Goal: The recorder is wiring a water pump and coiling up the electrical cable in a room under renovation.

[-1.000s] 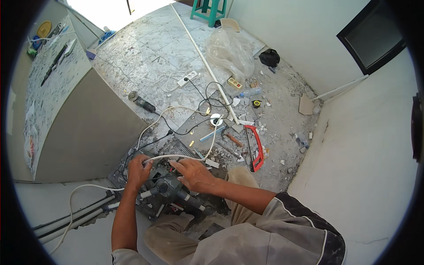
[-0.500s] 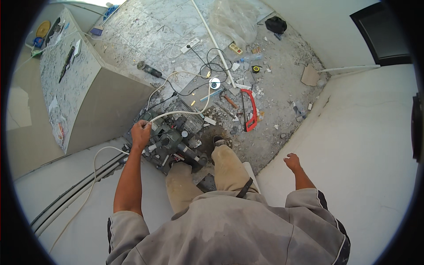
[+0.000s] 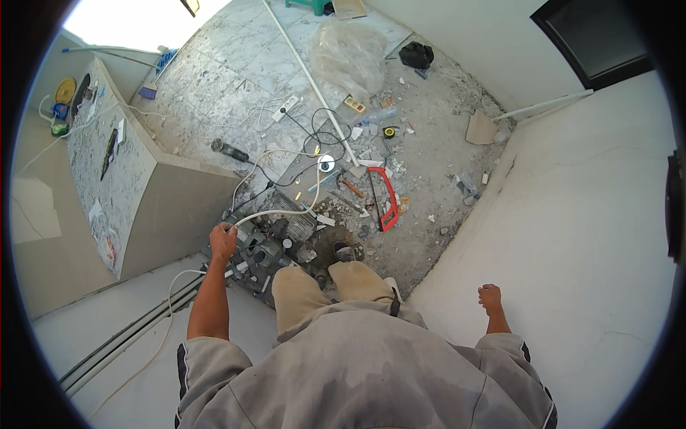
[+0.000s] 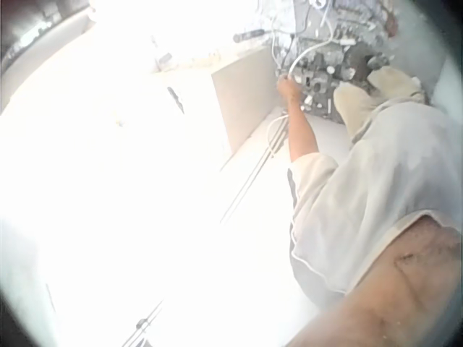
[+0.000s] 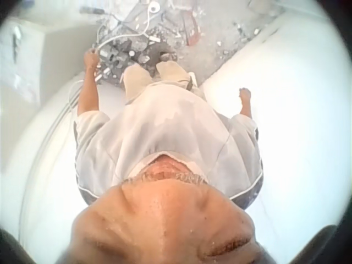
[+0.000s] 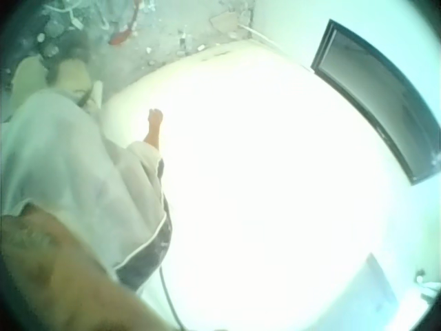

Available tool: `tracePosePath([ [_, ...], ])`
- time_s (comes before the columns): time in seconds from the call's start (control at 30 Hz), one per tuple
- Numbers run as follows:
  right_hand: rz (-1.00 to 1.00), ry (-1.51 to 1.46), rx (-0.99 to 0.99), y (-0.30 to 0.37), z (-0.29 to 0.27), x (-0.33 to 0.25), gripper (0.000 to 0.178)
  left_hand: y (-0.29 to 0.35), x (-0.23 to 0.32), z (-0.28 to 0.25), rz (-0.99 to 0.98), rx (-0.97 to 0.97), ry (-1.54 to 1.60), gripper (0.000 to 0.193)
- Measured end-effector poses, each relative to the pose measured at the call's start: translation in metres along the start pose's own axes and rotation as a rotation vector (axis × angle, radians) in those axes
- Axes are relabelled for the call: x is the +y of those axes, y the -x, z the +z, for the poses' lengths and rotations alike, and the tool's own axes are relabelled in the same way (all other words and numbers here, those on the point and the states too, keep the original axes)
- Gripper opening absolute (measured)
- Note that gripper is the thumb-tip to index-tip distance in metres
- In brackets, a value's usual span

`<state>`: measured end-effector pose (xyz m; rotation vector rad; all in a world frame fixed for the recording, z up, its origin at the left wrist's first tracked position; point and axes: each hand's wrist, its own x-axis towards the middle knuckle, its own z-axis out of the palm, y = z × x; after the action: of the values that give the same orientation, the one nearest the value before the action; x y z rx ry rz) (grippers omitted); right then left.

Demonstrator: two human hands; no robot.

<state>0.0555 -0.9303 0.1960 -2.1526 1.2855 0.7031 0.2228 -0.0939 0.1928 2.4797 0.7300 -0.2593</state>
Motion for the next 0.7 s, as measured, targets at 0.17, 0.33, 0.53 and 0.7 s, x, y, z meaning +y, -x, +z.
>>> tracePosePath([
  [0.17, -0.047, 0.035, -0.092, 0.031, 0.012, -0.012, 0.041, -0.008, -0.006, -0.007, -0.008, 0.005, -0.036, 0.027],
  [0.33, -0.115, 0.07, -0.258, 0.039, 0.021, -0.04, 0.042, -0.02, -0.021, 0.006, -0.017, 0.031, -0.008, 0.028],
  [0.53, -0.096, -0.044, -0.205, 0.016, 0.005, -0.081, 0.042, -0.026, -0.017, 0.011, -0.078, 0.039, 0.029, 0.027],
  [0.7, -0.079, 0.002, -0.228, -0.019, 0.0, -0.122, 0.042, -0.033, -0.012, 0.018, -0.202, -0.092, -0.018, 0.027],
])
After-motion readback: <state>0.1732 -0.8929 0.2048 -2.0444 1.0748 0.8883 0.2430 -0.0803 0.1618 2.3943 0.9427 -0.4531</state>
